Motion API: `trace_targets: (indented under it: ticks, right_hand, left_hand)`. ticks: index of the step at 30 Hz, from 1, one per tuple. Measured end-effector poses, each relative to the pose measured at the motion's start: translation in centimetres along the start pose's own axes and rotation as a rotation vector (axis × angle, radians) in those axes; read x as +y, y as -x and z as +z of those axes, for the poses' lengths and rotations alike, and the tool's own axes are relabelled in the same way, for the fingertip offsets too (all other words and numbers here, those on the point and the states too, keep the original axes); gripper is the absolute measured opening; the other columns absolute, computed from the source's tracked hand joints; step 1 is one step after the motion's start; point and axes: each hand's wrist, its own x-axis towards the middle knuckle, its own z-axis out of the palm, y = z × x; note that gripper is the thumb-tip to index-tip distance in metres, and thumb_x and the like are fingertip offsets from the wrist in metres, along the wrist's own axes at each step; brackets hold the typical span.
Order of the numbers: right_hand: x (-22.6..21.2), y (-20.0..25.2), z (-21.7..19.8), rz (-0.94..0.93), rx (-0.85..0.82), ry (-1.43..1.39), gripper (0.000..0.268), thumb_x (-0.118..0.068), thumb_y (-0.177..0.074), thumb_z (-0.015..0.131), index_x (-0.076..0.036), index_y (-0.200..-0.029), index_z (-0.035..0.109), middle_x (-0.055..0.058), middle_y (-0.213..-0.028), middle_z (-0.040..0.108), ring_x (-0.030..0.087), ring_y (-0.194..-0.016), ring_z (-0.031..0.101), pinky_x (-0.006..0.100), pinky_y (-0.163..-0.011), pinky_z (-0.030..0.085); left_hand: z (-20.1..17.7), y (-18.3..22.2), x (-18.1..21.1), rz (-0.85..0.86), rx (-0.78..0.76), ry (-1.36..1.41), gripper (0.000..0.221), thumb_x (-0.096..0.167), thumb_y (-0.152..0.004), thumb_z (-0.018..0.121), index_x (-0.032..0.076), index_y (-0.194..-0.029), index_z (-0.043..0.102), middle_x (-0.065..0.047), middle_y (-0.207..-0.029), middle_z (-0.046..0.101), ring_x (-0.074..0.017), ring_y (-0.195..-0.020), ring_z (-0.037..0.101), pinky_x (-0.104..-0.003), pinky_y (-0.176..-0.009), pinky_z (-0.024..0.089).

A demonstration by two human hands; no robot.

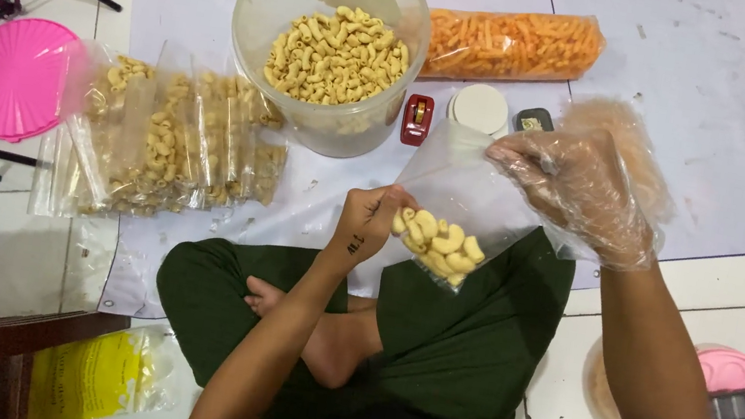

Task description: A person manually scoops macaroni-style snacks from a large bowl into individual plastic bags, weighs them on a digital scale, and organizes the finished bags.

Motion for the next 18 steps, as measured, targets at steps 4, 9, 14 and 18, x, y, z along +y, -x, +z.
trace_targets:
  ticks: [4,9,14,18]
  right_hand:
    - [0.9,-1.2,-1.8,-0.092,-0.055,0.099,0.014,-0.013,-0.104,0.071,-0.002,-0.102,0.081,0.021,-0.083,0.074,0.027,-0.067,0.07,0.033,-0.068,0.058]
    - [3.3,-2.6,-3.0,-0.066,-0.135,0.212,0.015,-0.009,-0.104,0.071,0.005,-0.103,0.078,0.025,-0.082,0.073,0.036,-0.069,0.071,0.041,-0.064,0.057]
    - [11.9,-5.3,-1.5,0.135,-0.392,0.559,0.027,-0.036,-0.094,0.069,-0.014,-0.106,0.079,0.009,-0.106,0.077,0.023,-0.086,0.07,0.042,-0.086,0.055]
    - [16.9,-8.2,0.7,0.337,-0.539,0.555,0.018,-0.025,-0.097,0.068,-0.017,-0.11,0.079,0.006,-0.103,0.079,0.019,-0.072,0.071,0.03,-0.066,0.062]
  left_hand:
    - [-1.1,0.0,0.1,0.032,0.038,-0.122,0.048,0.019,-0.109,0.047,0.011,-0.071,0.076,-0.007,-0.051,0.065,-0.0124,-0.05,0.06,-0.029,-0.058,0.055]
    - [-3.7,-2.1,1.2,0.168,0.186,-0.348,0.04,0.019,-0.107,0.054,0.011,-0.074,0.076,-0.009,-0.06,0.07,-0.0248,-0.058,0.067,-0.035,-0.066,0.056]
    - [-4.9,-6.6,5.7,0.205,0.22,-0.573,0.035,0.021,-0.1,0.056,0.001,-0.08,0.076,-0.009,-0.072,0.071,-0.022,-0.065,0.061,-0.032,-0.066,0.049]
    - [-5.8,-10.7,3.3,0.346,0.2,-0.804,0.013,0.015,-0.09,0.067,0.003,-0.091,0.073,-0.013,-0.087,0.068,-0.0302,-0.083,0.061,-0.041,-0.082,0.047]
